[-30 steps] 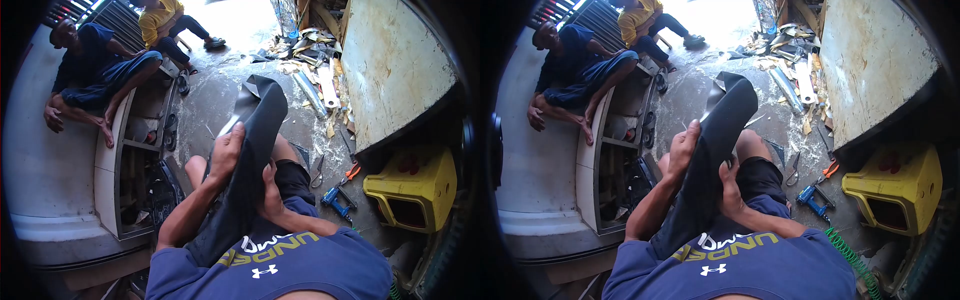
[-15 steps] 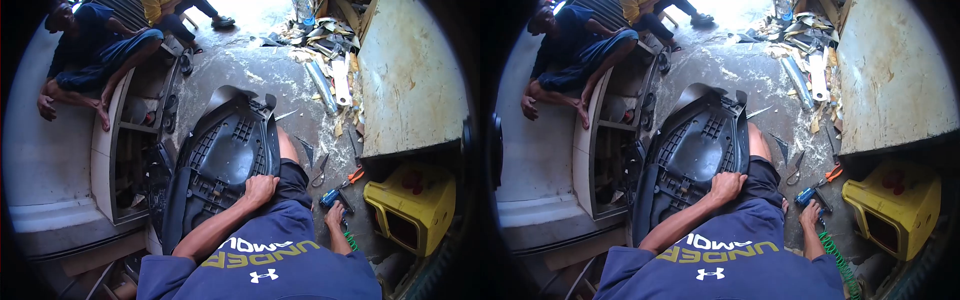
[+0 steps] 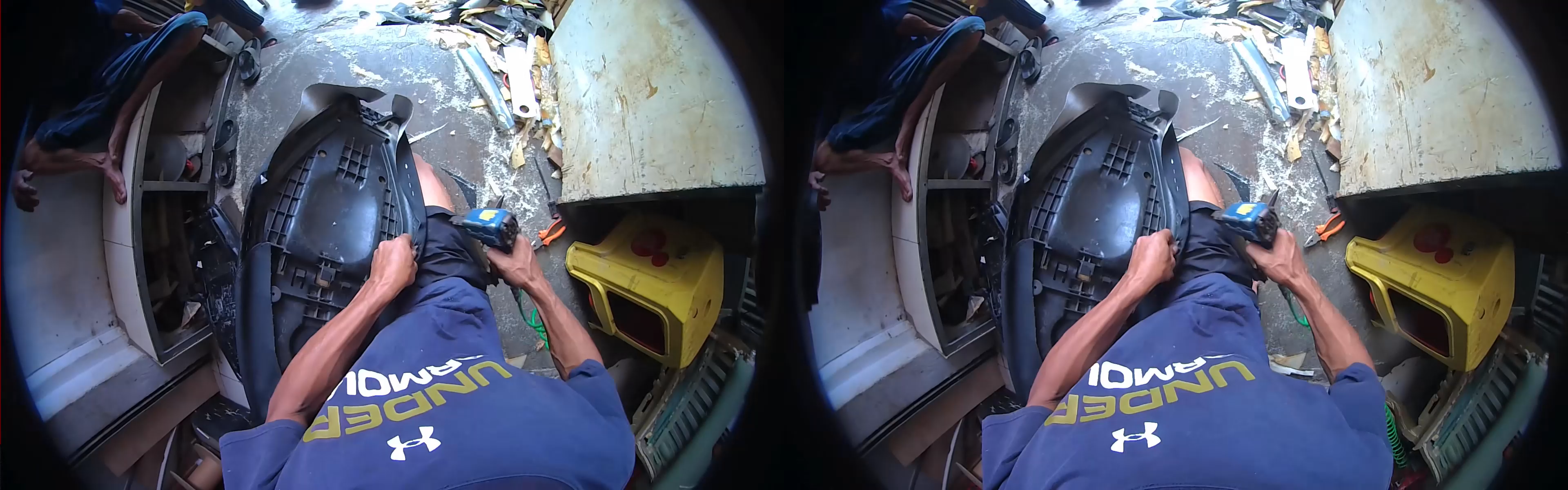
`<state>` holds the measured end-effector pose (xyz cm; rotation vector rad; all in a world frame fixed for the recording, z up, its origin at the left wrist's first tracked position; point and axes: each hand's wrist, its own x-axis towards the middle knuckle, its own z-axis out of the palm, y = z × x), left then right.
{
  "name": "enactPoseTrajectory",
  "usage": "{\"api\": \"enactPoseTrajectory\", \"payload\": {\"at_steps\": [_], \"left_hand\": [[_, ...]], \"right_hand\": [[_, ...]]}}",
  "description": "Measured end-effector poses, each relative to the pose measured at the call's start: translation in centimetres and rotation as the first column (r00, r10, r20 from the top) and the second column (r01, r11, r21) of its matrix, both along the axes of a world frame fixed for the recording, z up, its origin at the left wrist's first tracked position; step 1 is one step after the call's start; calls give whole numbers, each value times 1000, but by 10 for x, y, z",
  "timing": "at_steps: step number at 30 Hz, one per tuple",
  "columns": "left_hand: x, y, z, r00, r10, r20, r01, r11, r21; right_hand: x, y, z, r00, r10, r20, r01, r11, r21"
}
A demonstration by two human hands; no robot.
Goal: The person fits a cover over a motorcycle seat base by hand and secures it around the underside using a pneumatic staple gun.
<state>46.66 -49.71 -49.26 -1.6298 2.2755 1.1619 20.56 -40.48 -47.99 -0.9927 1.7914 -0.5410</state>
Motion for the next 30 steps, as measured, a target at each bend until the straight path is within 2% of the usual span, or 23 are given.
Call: {"api": "enactPoseTrajectory", "payload": {"at_steps": [1, 3, 4, 6, 11, 15, 17, 21, 23, 27, 29, 30], "left_hand": [[1, 8, -3, 1000, 1, -3, -1, 1000, 10], [-2, 5, -3, 999, 38, 28, -36, 997, -66], [-2, 5, -1, 999, 45, 12, -44, 997, -59], [1, 11, -1, 999, 52, -11, -53, 996, -74], [-1, 7, -3, 997, 66, -39, -69, 995, -74], [-1, 7, -1, 997, 66, -36, -68, 995, -79], [-1, 5, -2, 998, 63, -30, -65, 995, -74], [-2, 5, 0, 998, 64, -16, -64, 997, -35], [-4, 4, 1, 998, 67, -14, -67, 997, -31], [-4, 4, 9, 994, 104, 29, -104, 994, -27], [-6, 1, 14, 995, 89, 53, -89, 996, 2], [-8, -3, 16, 995, 72, 68, -74, 997, 31]], "right_hand": [[8, -12, 14, 998, 60, -5, -60, 992, -107], [21, -32, 42, 981, 190, -44, -195, 971, -137], [23, -36, 39, 980, 193, -49, -198, 970, -138], [26, -41, 32, 941, 318, -114, -326, 944, -59], [32, -43, 28, 929, 351, -115, -355, 935, -17], [38, -55, 44, 901, 414, -126, -420, 908, -19], [42, -66, 59, 851, 498, -167, -506, 863, -2], [55, -86, 71, 830, 523, -193, -531, 848, 13], [58, -95, 74, 790, 570, -225, -560, 821, 114], [63, -104, 66, 745, 610, -272, -596, 791, 140], [60, -103, 70, 746, 609, -268, -590, 792, 159], [51, -102, 75, 784, 587, -204, -560, 809, 178]]}}
